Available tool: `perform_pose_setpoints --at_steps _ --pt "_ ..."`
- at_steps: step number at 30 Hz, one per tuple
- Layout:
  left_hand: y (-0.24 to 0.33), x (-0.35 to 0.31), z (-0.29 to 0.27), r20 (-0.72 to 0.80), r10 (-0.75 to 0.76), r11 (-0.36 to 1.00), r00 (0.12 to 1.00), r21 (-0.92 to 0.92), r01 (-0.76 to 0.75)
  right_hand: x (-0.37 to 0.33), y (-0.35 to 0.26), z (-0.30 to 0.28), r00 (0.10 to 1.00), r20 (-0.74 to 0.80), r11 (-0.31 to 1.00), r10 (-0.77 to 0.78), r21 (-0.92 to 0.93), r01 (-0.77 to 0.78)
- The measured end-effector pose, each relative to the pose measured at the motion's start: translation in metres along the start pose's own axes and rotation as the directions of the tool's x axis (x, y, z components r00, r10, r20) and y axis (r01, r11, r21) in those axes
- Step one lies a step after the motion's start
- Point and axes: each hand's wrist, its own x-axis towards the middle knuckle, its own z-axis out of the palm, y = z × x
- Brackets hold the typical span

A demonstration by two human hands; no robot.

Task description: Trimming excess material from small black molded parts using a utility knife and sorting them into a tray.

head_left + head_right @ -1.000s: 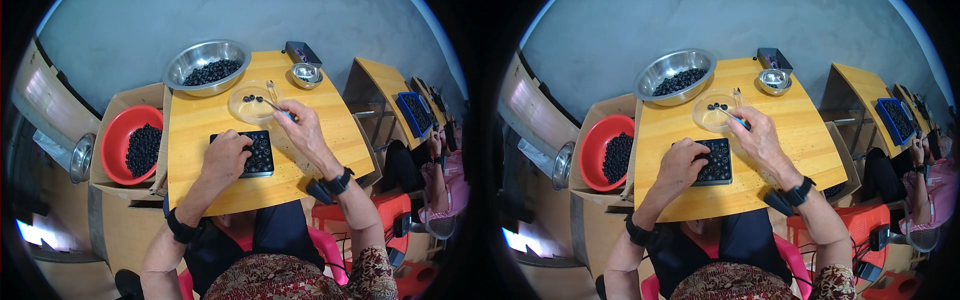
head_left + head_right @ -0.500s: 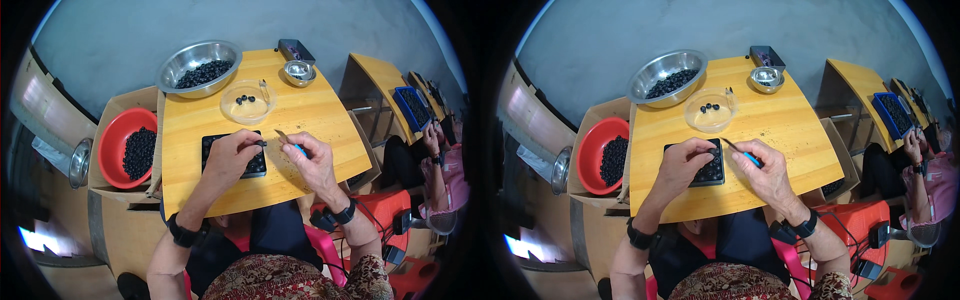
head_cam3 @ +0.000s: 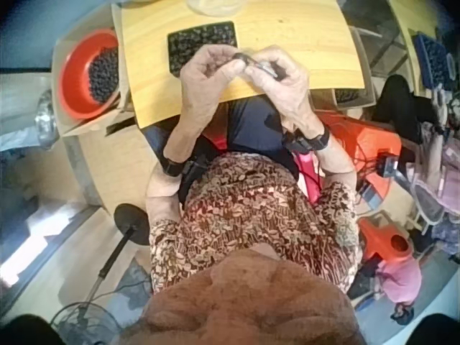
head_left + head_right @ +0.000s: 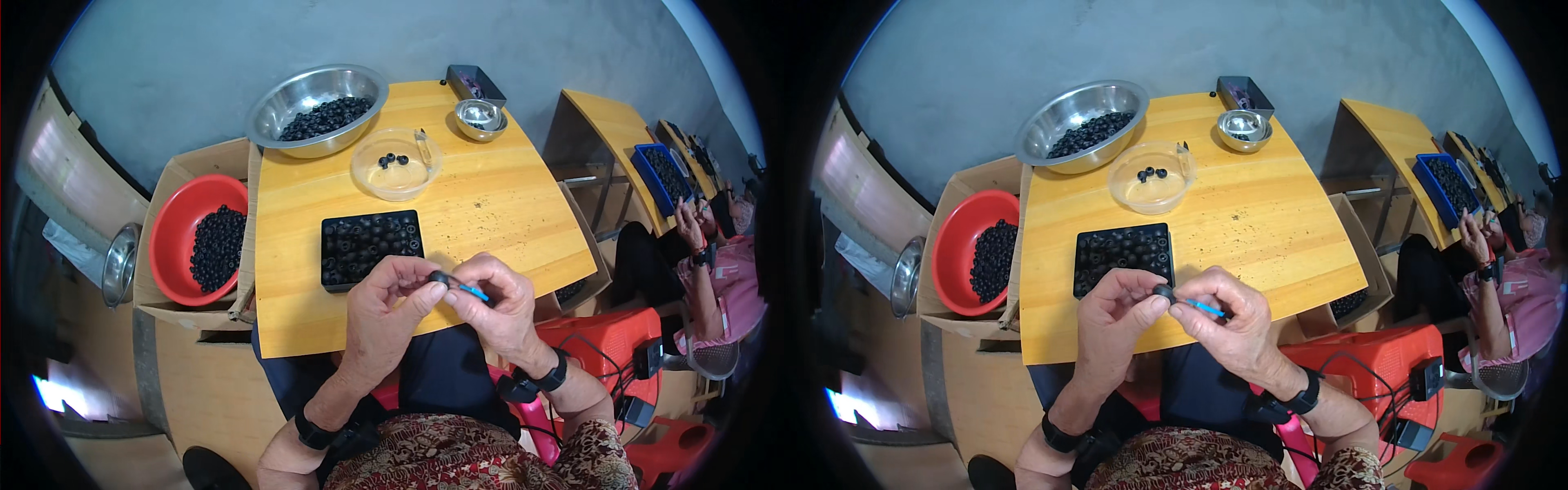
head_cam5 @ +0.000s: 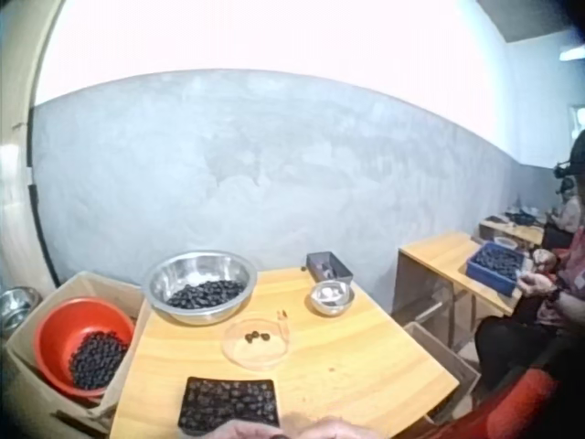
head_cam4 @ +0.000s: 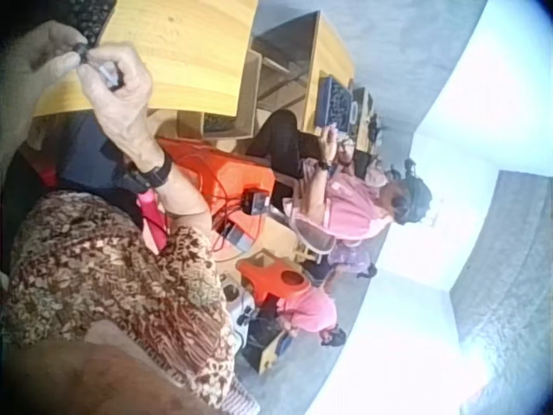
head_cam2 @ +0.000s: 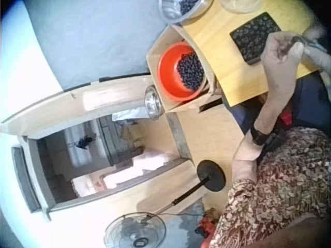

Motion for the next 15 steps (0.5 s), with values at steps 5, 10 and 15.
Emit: perform_pose_setpoints --at_steps 5,10,15 --pt "-0.001 -0.009 0.001 -0.051 0.024 0.999 0.998 0.034 -0.023 -0.006 0.002 0.003 1.000 0.020 0.998 0.002 0.056 -0.003" --pt "-0.002 -0.015 0.002 -0.040 0.039 0.994 0.998 0.104 -0.034 -0.001 -0.007 0.001 0.999 -0.010 0.996 -0.041 0.075 0.042" --pt "0.000 -0.017 -0.005 0.044 0.009 1.000 0.999 -0.027 -0.008 0.007 -0.013 -0.010 0.967 0.205 0.976 -0.154 -0.119 0.181"
